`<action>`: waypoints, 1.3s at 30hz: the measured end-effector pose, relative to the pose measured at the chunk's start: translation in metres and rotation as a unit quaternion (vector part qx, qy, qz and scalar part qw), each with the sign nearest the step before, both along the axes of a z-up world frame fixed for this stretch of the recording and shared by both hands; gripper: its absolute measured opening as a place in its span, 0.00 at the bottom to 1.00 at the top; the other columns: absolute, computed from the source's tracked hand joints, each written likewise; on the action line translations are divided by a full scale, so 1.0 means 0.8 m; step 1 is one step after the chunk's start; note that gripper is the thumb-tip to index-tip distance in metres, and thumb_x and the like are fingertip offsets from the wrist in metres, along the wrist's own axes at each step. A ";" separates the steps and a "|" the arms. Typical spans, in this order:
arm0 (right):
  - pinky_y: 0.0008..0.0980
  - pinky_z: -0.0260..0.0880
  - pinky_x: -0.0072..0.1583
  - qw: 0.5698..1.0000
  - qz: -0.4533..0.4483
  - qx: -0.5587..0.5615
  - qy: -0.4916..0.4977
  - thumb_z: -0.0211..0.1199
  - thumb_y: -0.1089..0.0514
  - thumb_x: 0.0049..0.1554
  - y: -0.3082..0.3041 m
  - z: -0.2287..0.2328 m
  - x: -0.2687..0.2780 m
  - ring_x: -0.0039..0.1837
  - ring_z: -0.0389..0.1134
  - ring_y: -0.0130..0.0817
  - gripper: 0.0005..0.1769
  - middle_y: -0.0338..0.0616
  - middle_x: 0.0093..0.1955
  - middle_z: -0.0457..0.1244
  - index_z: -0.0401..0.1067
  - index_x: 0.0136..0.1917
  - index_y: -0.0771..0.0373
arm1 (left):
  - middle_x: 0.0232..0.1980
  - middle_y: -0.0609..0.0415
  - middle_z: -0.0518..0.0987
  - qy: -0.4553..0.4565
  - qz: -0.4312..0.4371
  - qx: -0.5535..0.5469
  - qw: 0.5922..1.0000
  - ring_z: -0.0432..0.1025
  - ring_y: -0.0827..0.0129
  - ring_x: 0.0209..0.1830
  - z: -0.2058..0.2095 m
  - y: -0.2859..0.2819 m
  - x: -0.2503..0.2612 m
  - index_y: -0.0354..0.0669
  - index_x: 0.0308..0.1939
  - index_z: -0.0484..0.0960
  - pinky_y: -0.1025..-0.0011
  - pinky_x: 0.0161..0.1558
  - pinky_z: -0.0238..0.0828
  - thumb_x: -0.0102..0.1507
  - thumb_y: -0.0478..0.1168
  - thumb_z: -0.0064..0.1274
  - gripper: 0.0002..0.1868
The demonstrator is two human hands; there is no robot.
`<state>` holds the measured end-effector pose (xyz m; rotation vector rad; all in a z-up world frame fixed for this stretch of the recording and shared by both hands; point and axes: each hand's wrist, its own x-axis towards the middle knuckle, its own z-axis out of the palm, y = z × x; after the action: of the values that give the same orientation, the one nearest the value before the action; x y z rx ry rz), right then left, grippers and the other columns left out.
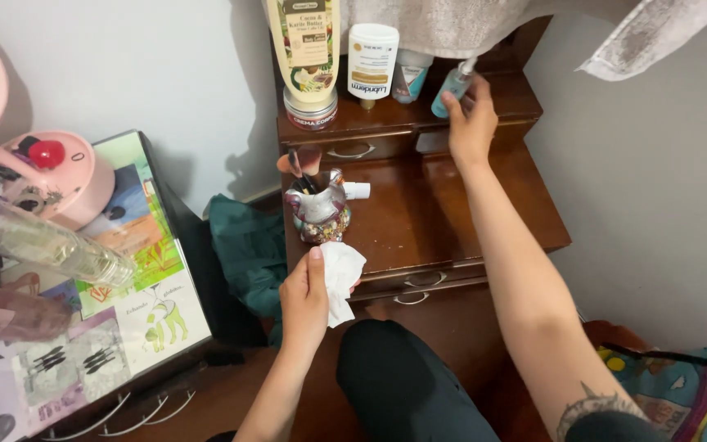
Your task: Wiping down a wooden nightstand with a wet wipe and organizing various skincare and beauty products.
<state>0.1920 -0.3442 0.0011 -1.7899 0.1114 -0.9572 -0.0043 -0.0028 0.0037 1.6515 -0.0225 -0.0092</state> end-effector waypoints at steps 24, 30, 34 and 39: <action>0.43 0.61 0.71 0.942 0.232 -0.226 0.091 0.72 0.63 0.51 0.166 -0.051 -0.083 0.73 0.60 0.53 0.36 0.54 0.75 0.59 0.65 0.71 0.62 | 0.48 0.55 0.85 0.028 0.001 -0.183 0.983 0.76 0.79 0.44 -0.050 0.004 0.023 0.33 0.60 0.81 0.79 0.45 0.72 0.71 0.46 0.48 0.21; 0.43 0.67 0.65 0.940 0.189 -0.243 0.148 0.75 0.59 0.50 0.162 -0.079 -0.077 0.65 0.67 0.53 0.32 0.53 0.64 0.66 0.68 0.66 0.61 | 0.50 0.55 0.85 -0.029 -0.008 -0.187 0.982 0.76 0.80 0.47 -0.042 0.000 0.024 0.33 0.59 0.81 0.80 0.50 0.72 0.72 0.46 0.47 0.21; 0.42 0.70 0.64 0.948 0.162 -0.235 0.143 0.73 0.59 0.55 0.145 -0.092 -0.096 0.63 0.69 0.52 0.22 0.51 0.61 0.68 0.71 0.62 0.61 | 0.45 0.55 0.85 0.006 -0.002 -0.154 0.988 0.74 0.80 0.42 -0.047 -0.004 0.024 0.33 0.57 0.83 0.79 0.44 0.71 0.72 0.47 0.48 0.20; 0.33 0.71 0.60 0.990 0.103 0.070 0.073 0.68 0.59 0.64 0.118 -0.095 -0.166 0.56 0.70 0.35 0.15 0.45 0.57 0.68 0.73 0.63 0.63 | 0.44 0.55 0.85 0.030 0.022 -0.100 0.994 0.74 0.80 0.43 -0.037 -0.008 0.024 0.35 0.57 0.83 0.79 0.45 0.71 0.72 0.49 0.46 0.22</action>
<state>0.0594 -0.2495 -0.0751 -1.7023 0.0815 -0.6563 0.0150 -0.0092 -0.0261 1.4510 0.0574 -0.0219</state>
